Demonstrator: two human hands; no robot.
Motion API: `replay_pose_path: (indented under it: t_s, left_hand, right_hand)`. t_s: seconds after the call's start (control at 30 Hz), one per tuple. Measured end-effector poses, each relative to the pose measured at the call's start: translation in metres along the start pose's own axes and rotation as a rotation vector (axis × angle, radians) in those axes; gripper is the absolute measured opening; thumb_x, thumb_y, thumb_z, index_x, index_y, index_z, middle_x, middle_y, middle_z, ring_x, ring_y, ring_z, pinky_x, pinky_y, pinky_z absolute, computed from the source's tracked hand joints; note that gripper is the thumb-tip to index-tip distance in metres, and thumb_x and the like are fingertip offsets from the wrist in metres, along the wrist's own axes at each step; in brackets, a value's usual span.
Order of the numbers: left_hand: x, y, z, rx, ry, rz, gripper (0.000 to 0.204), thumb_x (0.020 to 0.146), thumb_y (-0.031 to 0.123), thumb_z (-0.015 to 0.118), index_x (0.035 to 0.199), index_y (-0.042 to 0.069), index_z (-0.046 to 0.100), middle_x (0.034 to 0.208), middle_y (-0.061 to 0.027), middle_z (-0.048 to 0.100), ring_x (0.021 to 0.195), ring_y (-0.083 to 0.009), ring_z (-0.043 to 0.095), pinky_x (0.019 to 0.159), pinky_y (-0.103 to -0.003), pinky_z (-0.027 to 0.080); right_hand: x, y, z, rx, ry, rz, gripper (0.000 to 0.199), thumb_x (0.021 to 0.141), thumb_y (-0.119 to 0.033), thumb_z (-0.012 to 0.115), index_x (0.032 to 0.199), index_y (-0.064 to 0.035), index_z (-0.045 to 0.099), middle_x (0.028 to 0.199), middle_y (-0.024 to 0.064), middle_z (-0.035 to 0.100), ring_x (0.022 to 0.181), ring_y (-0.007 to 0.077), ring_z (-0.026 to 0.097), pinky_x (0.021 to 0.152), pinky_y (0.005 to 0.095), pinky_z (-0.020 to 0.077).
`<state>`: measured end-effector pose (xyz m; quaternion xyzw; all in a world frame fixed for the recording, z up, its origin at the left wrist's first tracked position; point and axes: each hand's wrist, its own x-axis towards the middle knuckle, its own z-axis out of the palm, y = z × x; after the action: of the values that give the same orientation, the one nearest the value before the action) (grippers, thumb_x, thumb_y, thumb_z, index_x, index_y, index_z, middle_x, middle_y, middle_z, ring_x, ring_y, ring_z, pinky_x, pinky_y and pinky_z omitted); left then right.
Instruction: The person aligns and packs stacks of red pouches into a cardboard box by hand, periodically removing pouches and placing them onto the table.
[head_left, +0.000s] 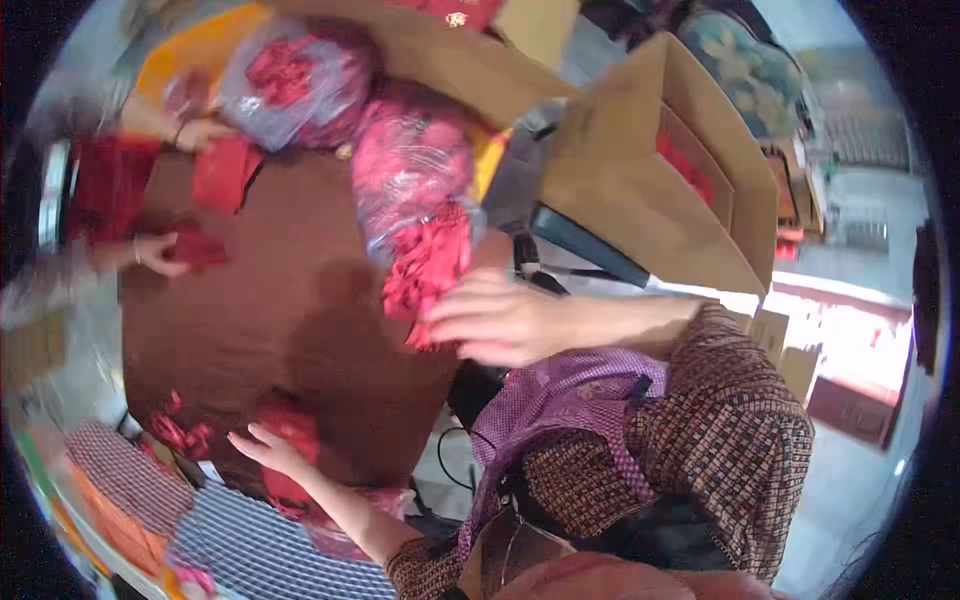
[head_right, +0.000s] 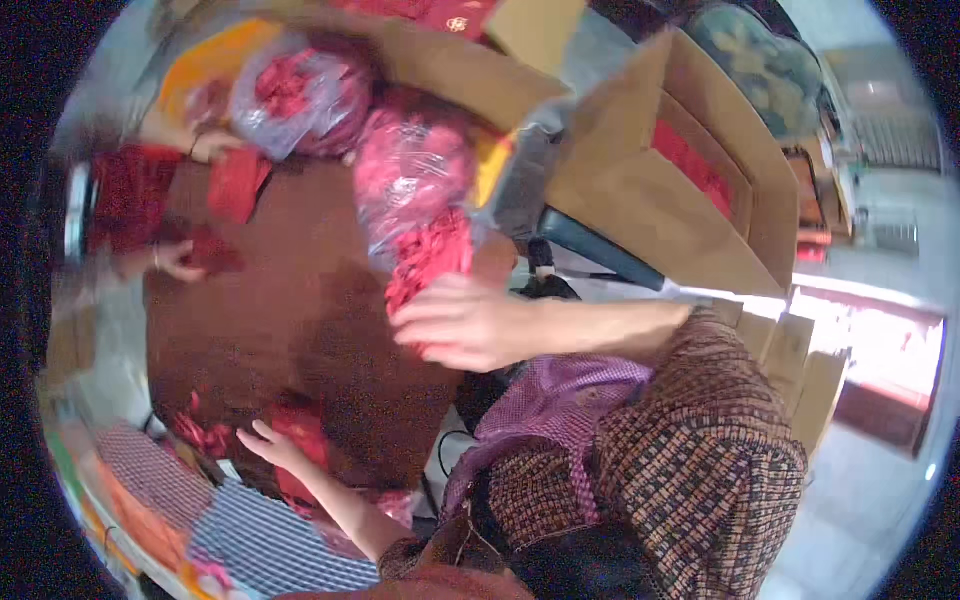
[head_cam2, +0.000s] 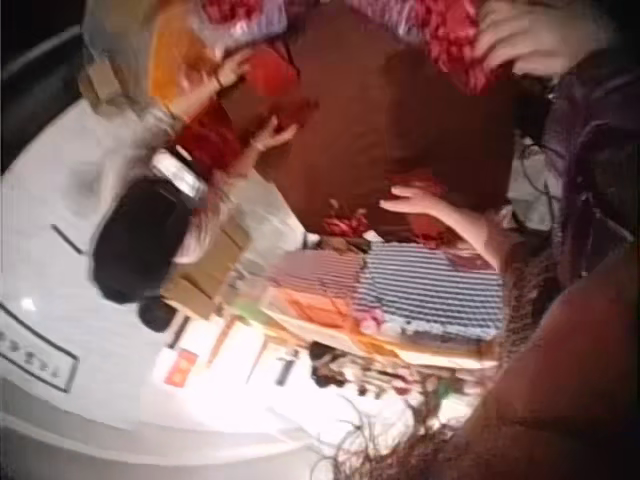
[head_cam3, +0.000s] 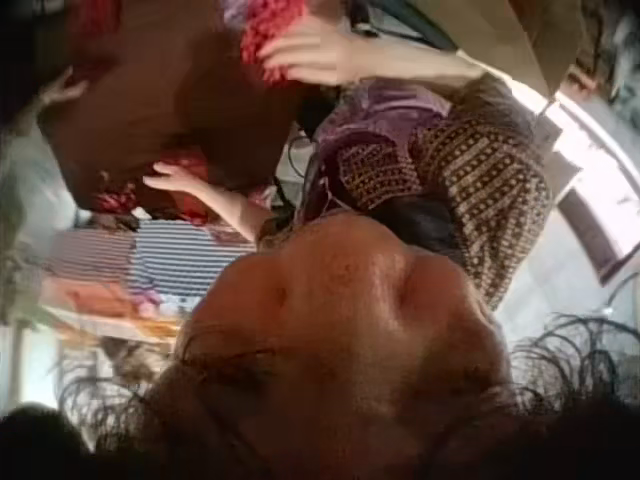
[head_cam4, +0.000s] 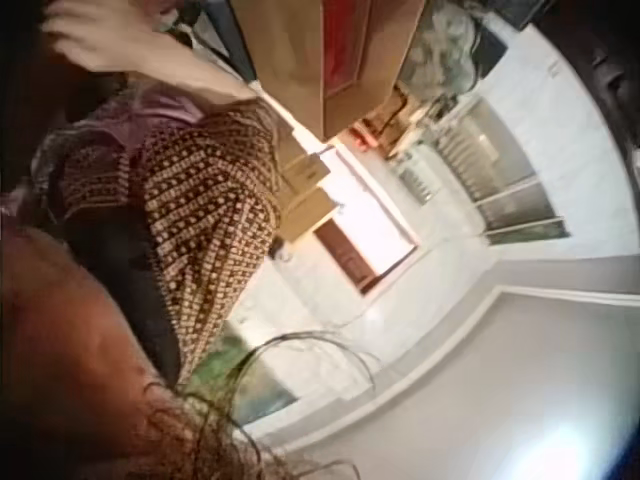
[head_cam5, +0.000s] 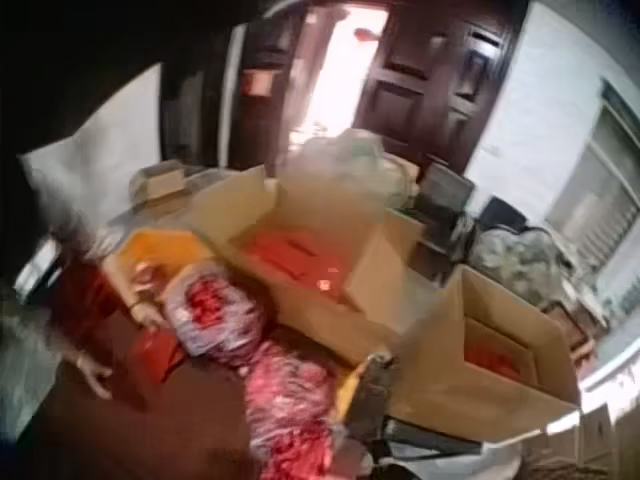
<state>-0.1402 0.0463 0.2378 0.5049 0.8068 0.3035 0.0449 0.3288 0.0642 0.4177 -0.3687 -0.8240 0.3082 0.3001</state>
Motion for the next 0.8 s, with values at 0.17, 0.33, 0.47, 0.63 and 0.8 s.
replay_pose_path:
  t_s: [0.17, 0.33, 0.47, 0.63, 0.8]
  left_hand:
    - [0.009, 0.298, 0.000, -0.362, -0.182, 0.296, 0.042, 0.098, 0.015, 0.045, 0.136, -0.003, 0.042, 0.139, -0.0195, 0.045, 0.128, -0.0294, 0.044, 0.107, -0.037, 0.033]
    - [-0.099, 0.587, 0.002, -0.617, -0.494, 0.584, 0.036, 0.092, 0.001, 0.047, 0.127, -0.005, 0.052, 0.127, -0.0150, 0.056, 0.116, -0.0234, 0.053, 0.101, -0.035, 0.039]
    - [-0.213, 0.739, 0.068, -0.583, -1.106, 1.184, 0.031, 0.086, 0.012, 0.061, 0.113, -0.001, 0.059, 0.110, -0.0203, 0.061, 0.106, -0.0362, 0.057, 0.092, -0.040, 0.045]
    - [-0.326, 0.784, 0.261, 0.116, -1.501, 1.360, 0.036, 0.090, 0.030, 0.056, 0.110, 0.000, 0.059, 0.108, -0.0220, 0.060, 0.108, -0.0363, 0.057, 0.090, -0.044, 0.045]
    - [-0.380, 0.769, 0.384, 0.417, -1.178, 1.403, 0.057, 0.089, 0.038, 0.057, 0.131, 0.001, 0.044, 0.143, -0.0170, 0.037, 0.135, -0.0338, 0.033, 0.105, -0.052, 0.032]
  right_hand:
    - [-0.129, 0.000, -0.214, -0.575, 0.518, 0.231, 0.023, 0.076, 0.002, 0.060, 0.098, 0.0010, 0.064, 0.100, 0.0130, 0.065, 0.093, 0.0285, 0.062, 0.083, 0.0379, 0.0487]
    - [-0.292, 0.124, -0.331, -0.149, 1.032, 0.800, 0.023, 0.091, -0.011, 0.059, 0.110, 0.0000, 0.065, 0.105, 0.0075, 0.067, 0.100, 0.0143, 0.062, 0.089, 0.0272, 0.0477]
    - [-0.407, 0.272, -0.334, -0.160, 0.958, 0.940, 0.025, 0.088, -0.016, 0.061, 0.109, -0.0021, 0.066, 0.105, 0.0097, 0.069, 0.100, 0.0176, 0.063, 0.090, 0.0293, 0.0476]
    - [-0.400, 0.370, -0.308, -0.140, 0.868, 0.936, 0.026, 0.085, -0.019, 0.061, 0.106, -0.0063, 0.068, 0.108, 0.0131, 0.067, 0.104, 0.0282, 0.063, 0.091, 0.0356, 0.0474]
    - [-0.405, 0.420, -0.293, -0.187, 0.827, 0.920, 0.026, 0.086, -0.015, 0.054, 0.107, -0.0063, 0.066, 0.109, 0.0148, 0.066, 0.105, 0.0321, 0.061, 0.093, 0.0407, 0.0458]
